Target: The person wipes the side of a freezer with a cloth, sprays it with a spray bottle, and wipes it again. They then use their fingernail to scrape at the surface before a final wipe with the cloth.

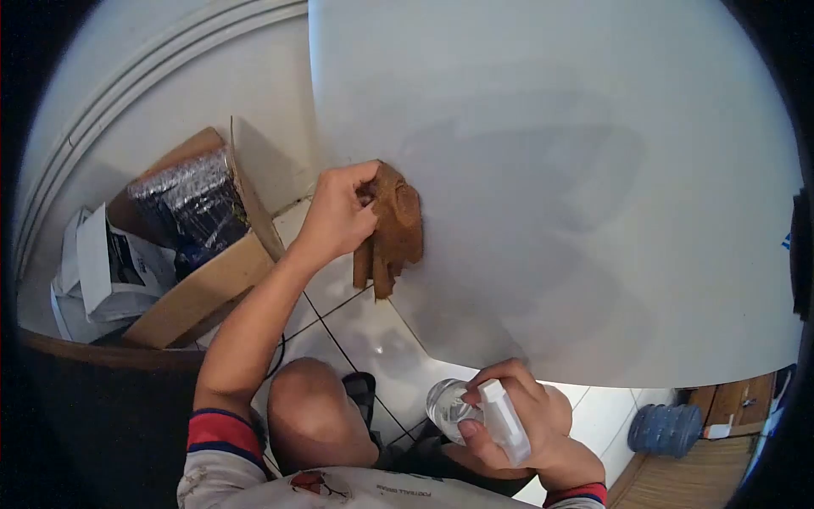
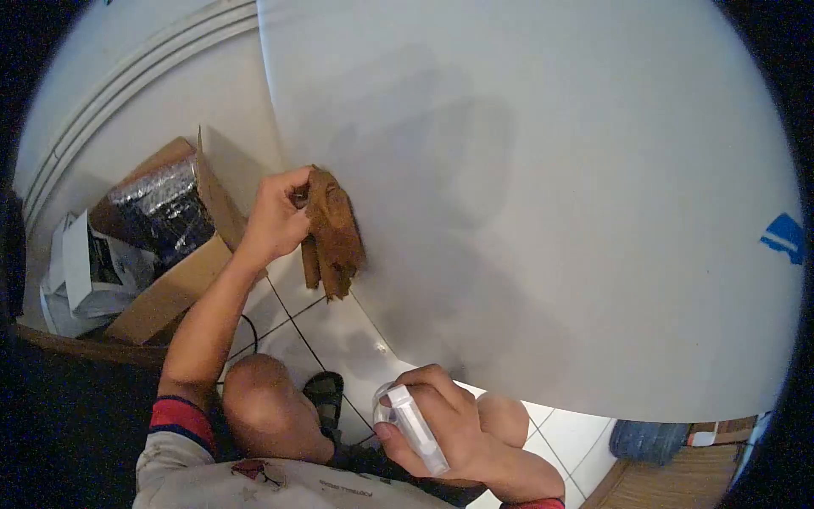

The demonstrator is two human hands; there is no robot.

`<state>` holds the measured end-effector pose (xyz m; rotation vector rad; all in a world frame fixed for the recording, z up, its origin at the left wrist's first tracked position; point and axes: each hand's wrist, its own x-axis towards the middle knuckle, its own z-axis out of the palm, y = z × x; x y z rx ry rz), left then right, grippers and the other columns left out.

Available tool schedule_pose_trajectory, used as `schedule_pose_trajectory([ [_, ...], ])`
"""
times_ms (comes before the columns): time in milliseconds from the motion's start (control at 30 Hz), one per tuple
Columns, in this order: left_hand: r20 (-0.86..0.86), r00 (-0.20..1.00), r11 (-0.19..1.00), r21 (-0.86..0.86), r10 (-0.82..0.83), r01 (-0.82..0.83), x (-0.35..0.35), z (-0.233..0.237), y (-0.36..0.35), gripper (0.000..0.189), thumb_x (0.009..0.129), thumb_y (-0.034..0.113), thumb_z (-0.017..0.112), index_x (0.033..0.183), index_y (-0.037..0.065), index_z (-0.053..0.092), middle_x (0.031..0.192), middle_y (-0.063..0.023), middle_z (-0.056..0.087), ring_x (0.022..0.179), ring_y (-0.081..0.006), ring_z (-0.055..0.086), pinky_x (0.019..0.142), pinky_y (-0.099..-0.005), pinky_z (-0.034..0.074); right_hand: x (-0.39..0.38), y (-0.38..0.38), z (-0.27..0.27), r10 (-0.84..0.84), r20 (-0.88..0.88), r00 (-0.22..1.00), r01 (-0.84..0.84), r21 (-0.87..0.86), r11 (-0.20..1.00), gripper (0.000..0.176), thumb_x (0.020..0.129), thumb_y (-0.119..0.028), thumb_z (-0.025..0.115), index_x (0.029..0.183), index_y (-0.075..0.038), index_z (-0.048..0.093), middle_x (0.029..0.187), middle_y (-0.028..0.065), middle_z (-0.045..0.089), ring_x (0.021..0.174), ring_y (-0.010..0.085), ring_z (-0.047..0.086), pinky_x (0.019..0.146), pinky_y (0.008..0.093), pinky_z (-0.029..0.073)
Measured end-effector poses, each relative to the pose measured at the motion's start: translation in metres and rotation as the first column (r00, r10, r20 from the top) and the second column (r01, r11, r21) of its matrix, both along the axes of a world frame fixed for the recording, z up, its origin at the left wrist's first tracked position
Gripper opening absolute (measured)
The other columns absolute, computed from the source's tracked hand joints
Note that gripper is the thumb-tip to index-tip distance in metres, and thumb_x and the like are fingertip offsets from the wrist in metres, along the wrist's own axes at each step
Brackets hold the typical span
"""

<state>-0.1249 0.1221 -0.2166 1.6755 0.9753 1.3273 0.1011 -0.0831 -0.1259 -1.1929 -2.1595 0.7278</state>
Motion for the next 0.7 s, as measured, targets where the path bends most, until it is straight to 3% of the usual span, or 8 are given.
schedule_pose_trajectory([
  [133, -0.016, 0.997, 0.997, -0.004, 0.079, -0.079, 0.002, 0.017, 0.005, 0.009, 0.079, 0.003, 0.062, 0.085, -0.004, 0.062, 0.071, -0.0081, 0.065, 0.068, -0.0078, 0.056, 0.064, -0.0274, 0.049, 0.005, -0.002, -0.007, 0.007, 0.042, 0.999, -0.008, 0.03, 1.0, 0.03, 0.073, -0.014, 0.075, 0.097, -0.001, 0.062, 0.096, 0.0125, 0.058, 0.073, 0.025, 0.063, 0.058, 0.0322, 0.053],
  [200, -0.025, 0.994, 0.978, 0.185, 0.107, -0.1, -0.002, 0.042, 0.013, 0.011, 0.078, 0.001, 0.059, 0.087, -0.004, 0.063, 0.071, -0.0084, 0.065, 0.068, -0.0079, 0.056, 0.064, -0.0273, 0.049, 0.002, -0.006, -0.015, -0.11, 0.037, 0.993, 0.108, 0.053, 0.993, 0.029, 0.075, -0.03, 0.07, 0.084, -0.003, 0.063, 0.087, 0.0109, 0.06, 0.071, 0.0236, 0.063, 0.057, 0.0292, 0.051],
  [367, -0.029, 0.996, 0.984, 0.163, 0.083, -0.077, -0.001, 0.009, 0.006, 0.015, 0.074, -0.003, 0.052, 0.086, -0.004, 0.062, 0.069, -0.011, 0.062, 0.068, -0.0092, 0.056, 0.065, -0.0293, 0.049, 0.009, -0.004, -0.017, -0.034, 0.052, 0.998, 0.033, 0.032, 0.999, 0.029, 0.073, -0.018, 0.075, 0.095, -0.004, 0.062, 0.096, 0.0099, 0.058, 0.073, 0.0223, 0.063, 0.056, 0.0311, 0.052],
  [433, -0.139, 0.989, 0.992, -0.111, 0.052, -0.067, 0.0, -0.027, 0.001, 0.013, 0.08, 0.001, 0.063, 0.092, -0.001, 0.066, 0.086, -0.0016, 0.068, 0.08, -0.0074, 0.059, 0.075, -0.0268, 0.05, 0.01, -0.002, -0.02, -0.046, 0.017, 0.999, 0.045, 0.024, 0.999, 0.028, 0.073, -0.018, 0.074, 0.094, -0.003, 0.063, 0.095, 0.0117, 0.059, 0.074, 0.0228, 0.063, 0.058, 0.0307, 0.052],
  [467, -0.135, 0.99, 0.992, -0.106, 0.05, -0.065, 0.0, -0.024, 0.003, 0.013, 0.08, 0.001, 0.063, 0.092, -0.001, 0.066, 0.086, -0.0016, 0.068, 0.08, -0.0074, 0.059, 0.075, -0.0268, 0.05, 0.01, -0.001, -0.021, -0.048, 0.021, 0.999, 0.048, 0.029, 0.998, 0.028, 0.073, -0.018, 0.074, 0.094, -0.003, 0.063, 0.095, 0.0117, 0.059, 0.074, 0.0228, 0.063, 0.058, 0.0307, 0.052],
  [567, -0.052, 0.999, 0.985, -0.171, -0.004, -0.005, -0.001, -0.005, -0.001, 0.012, 0.08, 0.001, 0.063, 0.092, -0.001, 0.065, 0.085, -0.0012, 0.068, 0.081, -0.0075, 0.059, 0.076, -0.0273, 0.05, 0.012, -0.001, -0.023, -0.013, 0.071, 0.997, 0.012, 0.004, 1.0, 0.027, 0.073, -0.02, 0.074, 0.091, -0.002, 0.063, 0.095, 0.0136, 0.059, 0.075, 0.0236, 0.063, 0.06, 0.0303, 0.052],
  [667, -0.024, 0.998, 0.998, -0.014, 0.058, -0.058, 0.01, 0.006, -0.002, 0.01, 0.081, 0.003, 0.064, 0.09, -0.001, 0.065, 0.085, -0.0016, 0.068, 0.081, -0.0081, 0.06, 0.078, -0.0282, 0.05, 0.017, -0.002, -0.032, -0.087, 0.005, 0.996, 0.087, -0.07, 0.994, 0.03, 0.074, -0.024, 0.073, 0.089, -0.001, 0.062, 0.091, 0.0139, 0.06, 0.075, 0.0238, 0.063, 0.06, 0.0299, 0.052],
  [700, 0.124, 0.989, 0.997, 0.001, 0.076, -0.077, 0.018, -0.011, -0.005, 0.011, 0.078, 0.001, 0.061, 0.088, -0.003, 0.063, 0.08, -0.0104, 0.066, 0.077, -0.0102, 0.06, 0.074, -0.0296, 0.05, 0.018, -0.004, -0.033, -0.066, 0.029, 0.997, 0.068, -0.079, 0.995, 0.03, 0.074, -0.024, 0.073, 0.089, -0.001, 0.062, 0.091, 0.0139, 0.06, 0.075, 0.0238, 0.063, 0.06, 0.0299, 0.052],
])
